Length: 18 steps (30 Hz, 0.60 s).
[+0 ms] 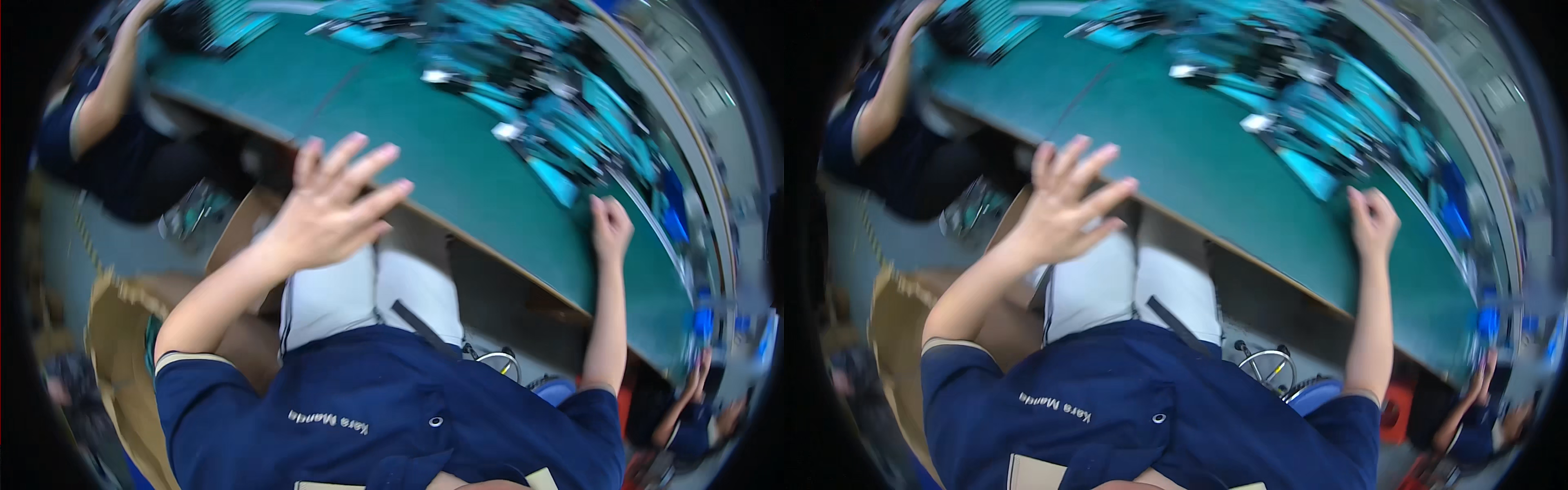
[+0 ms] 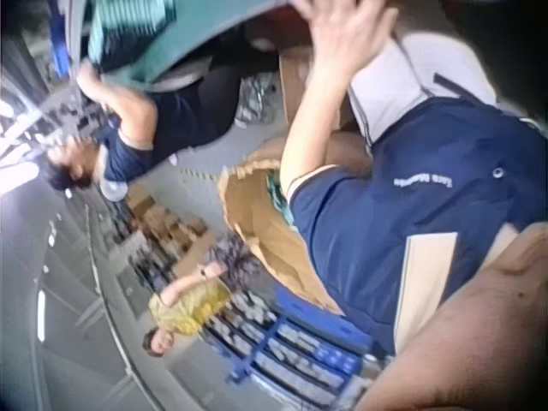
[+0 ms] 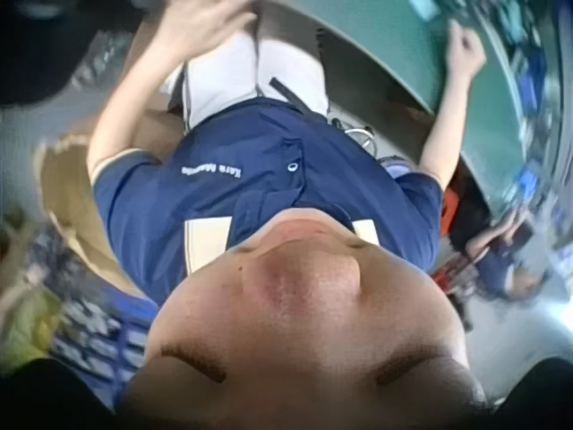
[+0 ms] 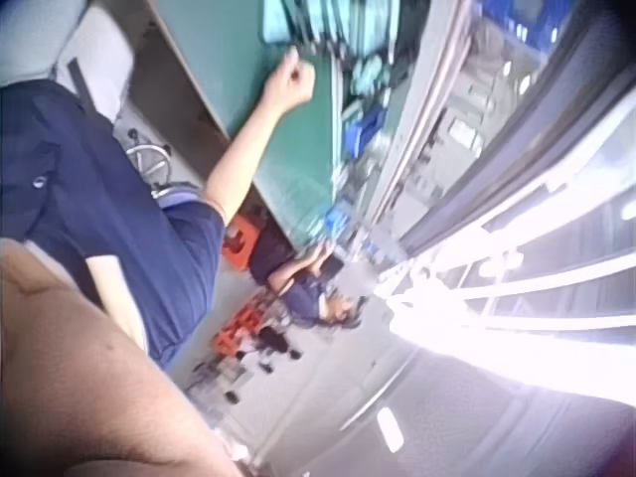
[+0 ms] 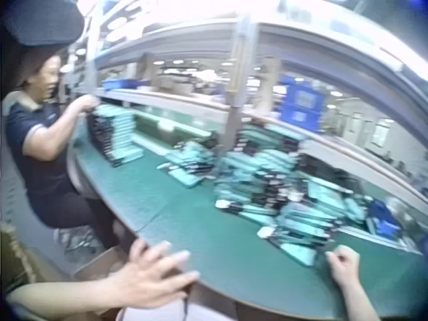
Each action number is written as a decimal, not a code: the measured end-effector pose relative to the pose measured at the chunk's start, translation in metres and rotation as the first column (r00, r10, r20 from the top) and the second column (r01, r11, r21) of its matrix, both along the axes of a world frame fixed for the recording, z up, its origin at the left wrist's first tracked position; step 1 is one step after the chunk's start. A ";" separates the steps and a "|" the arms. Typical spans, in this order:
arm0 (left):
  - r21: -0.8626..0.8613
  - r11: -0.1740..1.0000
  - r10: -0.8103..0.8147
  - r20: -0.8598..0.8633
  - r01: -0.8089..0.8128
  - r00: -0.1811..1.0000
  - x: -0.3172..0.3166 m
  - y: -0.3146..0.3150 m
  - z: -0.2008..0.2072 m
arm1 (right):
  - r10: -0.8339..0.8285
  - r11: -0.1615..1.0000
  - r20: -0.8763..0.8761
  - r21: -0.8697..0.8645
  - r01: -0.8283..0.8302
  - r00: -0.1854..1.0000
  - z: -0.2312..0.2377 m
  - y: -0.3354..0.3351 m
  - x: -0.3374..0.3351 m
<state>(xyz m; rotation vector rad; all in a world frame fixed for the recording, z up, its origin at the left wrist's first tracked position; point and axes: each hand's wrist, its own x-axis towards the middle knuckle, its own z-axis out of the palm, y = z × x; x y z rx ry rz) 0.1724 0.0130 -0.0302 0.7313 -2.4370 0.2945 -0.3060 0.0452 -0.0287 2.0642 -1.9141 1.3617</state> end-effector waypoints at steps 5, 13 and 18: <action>0.098 0.493 0.795 -0.453 -0.864 0.403 0.228 0.123 0.005 | 0.181 0.981 -0.285 -0.021 -0.195 0.941 0.001 0.025 0.056; 0.988 0.005 0.349 -0.145 -0.153 -0.926 0.327 0.492 -0.320 | 0.715 0.541 0.197 0.452 -0.709 0.671 -0.071 0.084 0.259; 0.830 -0.055 0.437 0.519 0.554 -0.734 0.212 0.499 -0.376 | -0.378 0.305 0.865 -0.218 -0.927 -0.328 -0.139 -0.003 0.156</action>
